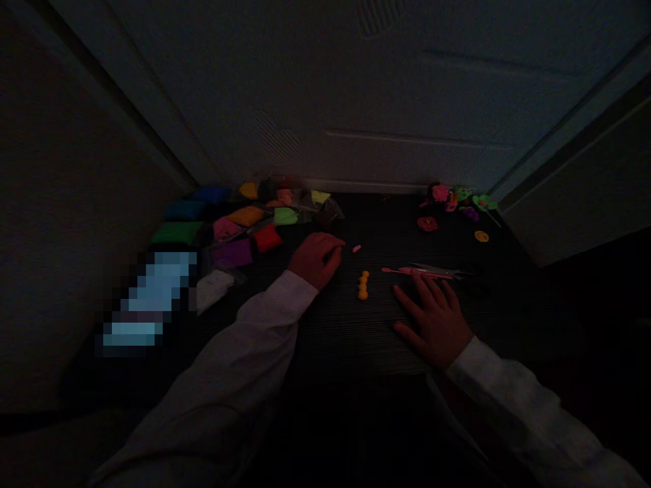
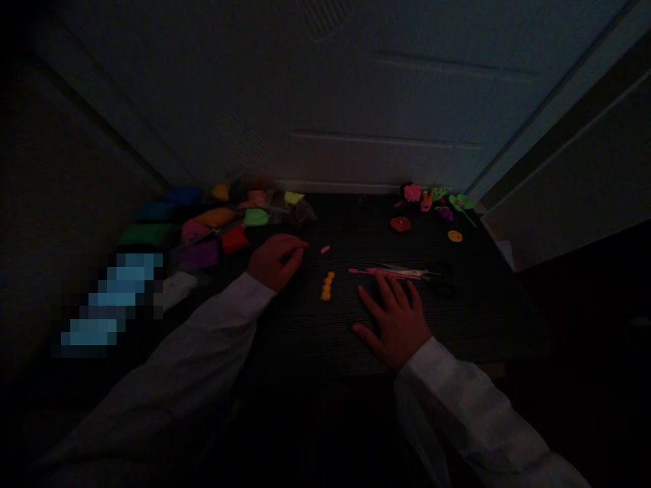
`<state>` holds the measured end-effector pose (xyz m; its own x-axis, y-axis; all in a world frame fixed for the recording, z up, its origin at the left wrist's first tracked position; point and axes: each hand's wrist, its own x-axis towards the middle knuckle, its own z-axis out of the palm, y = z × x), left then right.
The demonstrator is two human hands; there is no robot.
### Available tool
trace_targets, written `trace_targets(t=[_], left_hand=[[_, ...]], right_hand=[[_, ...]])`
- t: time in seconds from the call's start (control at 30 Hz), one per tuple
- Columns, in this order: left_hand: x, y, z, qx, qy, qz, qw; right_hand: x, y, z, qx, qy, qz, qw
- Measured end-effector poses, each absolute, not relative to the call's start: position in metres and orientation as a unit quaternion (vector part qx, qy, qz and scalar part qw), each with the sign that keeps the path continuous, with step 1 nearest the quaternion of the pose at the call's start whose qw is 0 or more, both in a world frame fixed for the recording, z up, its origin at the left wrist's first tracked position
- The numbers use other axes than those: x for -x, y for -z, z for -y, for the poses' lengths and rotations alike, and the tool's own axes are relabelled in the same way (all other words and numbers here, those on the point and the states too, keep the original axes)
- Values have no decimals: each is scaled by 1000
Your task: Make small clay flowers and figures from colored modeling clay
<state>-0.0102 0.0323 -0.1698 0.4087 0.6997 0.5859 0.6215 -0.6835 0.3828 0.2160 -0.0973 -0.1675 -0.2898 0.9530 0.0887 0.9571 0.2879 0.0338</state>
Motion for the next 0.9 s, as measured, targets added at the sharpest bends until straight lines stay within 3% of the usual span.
trace_targets(t=[0.9], left_hand=[[11, 180, -37, -885, -225, -398, 81]], right_hand=[[-213, 169, 102, 594, 37, 803, 10]])
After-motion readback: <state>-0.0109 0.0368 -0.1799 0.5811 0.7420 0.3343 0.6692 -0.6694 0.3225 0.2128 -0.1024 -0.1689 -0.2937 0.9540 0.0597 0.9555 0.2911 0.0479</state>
